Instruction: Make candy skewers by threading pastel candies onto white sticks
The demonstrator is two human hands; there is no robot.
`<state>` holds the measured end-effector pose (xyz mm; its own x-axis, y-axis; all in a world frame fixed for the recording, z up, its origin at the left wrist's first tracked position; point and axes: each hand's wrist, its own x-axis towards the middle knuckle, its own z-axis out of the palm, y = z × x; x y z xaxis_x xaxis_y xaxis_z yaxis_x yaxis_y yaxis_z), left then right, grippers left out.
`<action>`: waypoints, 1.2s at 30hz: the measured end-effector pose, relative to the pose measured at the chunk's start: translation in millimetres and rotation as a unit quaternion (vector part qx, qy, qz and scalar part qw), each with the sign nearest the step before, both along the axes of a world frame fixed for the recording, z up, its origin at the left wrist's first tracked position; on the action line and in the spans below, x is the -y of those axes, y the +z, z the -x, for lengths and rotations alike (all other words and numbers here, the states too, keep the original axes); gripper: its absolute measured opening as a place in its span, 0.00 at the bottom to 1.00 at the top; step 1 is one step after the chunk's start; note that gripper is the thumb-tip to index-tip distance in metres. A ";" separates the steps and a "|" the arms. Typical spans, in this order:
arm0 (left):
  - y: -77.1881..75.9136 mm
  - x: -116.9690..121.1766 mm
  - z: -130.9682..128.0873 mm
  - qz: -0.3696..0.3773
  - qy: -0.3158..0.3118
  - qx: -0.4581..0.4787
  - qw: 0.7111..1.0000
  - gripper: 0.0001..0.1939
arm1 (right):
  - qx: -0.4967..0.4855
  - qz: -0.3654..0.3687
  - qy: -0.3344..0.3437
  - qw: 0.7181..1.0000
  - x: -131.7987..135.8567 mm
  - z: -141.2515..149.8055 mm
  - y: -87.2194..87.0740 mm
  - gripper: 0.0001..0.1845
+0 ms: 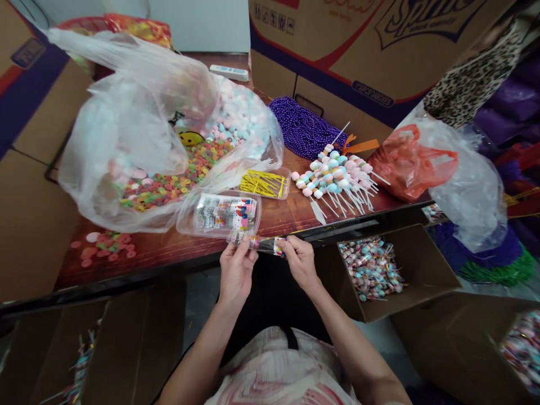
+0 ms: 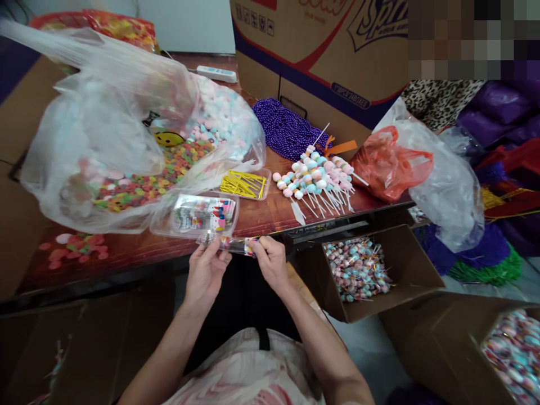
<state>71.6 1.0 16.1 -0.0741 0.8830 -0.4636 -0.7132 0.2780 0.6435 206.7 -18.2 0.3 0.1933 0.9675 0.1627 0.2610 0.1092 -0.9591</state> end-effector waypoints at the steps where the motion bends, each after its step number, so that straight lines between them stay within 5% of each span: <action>1: 1.0 -2.4 0.0 0.006 0.001 0.000 1.000 0.21 | 0.028 -0.012 0.004 1.000 -2.8 -4.4 1.6 0.27; 4: 4.8 -8.5 -3.3 0.016 0.010 0.012 1.000 0.23 | 0.119 -0.048 -0.035 0.991 -17.2 -29.3 11.0 0.24; 6: 8.2 -12.9 -5.2 0.022 0.025 0.024 0.999 0.24 | 0.190 -0.072 -0.119 0.972 -30.8 -57.7 19.9 0.22; 10: 12.7 -22.4 -2.2 0.034 0.043 0.033 0.998 0.25 | 0.392 -0.071 -0.311 0.863 -59.5 -123.8 32.5 0.15; 13: 12.2 -27.1 1.6 0.054 0.037 0.039 0.997 0.24 | 0.493 0.014 -0.340 0.801 -77.2 -154.4 30.2 0.10; 15: 11.4 -28.5 2.7 0.067 0.037 0.042 0.996 0.24 | 0.519 0.061 -0.332 0.785 -86.1 -163.1 25.2 0.09; 18: 10.9 -29.6 3.4 0.077 0.041 0.042 0.995 0.22 | 0.512 0.076 -0.323 0.793 -94.2 -167.7 19.0 0.10; 22: 10.0 -30.6 7.5 0.064 0.051 0.042 0.996 0.19 | 0.440 0.005 -0.344 0.829 -85.4 -158.1 18.8 0.09; 25: 6.9 -30.7 11.1 0.024 0.083 0.025 0.996 0.19 | 0.270 -0.067 -0.305 0.911 -60.5 -126.1 24.6 0.09; 28: 1.7 -30.0 11.6 -0.023 0.109 -0.016 0.994 0.20 | 0.005 -0.009 -0.155 0.988 -31.4 -77.1 35.0 0.12; 31: -3.7 -27.5 9.8 -0.051 0.131 -0.059 0.988 0.21 | -0.139 0.055 -0.034 0.988 -13.3 -32.8 46.4 0.12; 36: -10.0 -20.2 11.1 -0.070 0.144 -0.097 0.982 0.22 | -0.184 0.129 0.047 0.973 -10.7 -1.1 51.8 0.15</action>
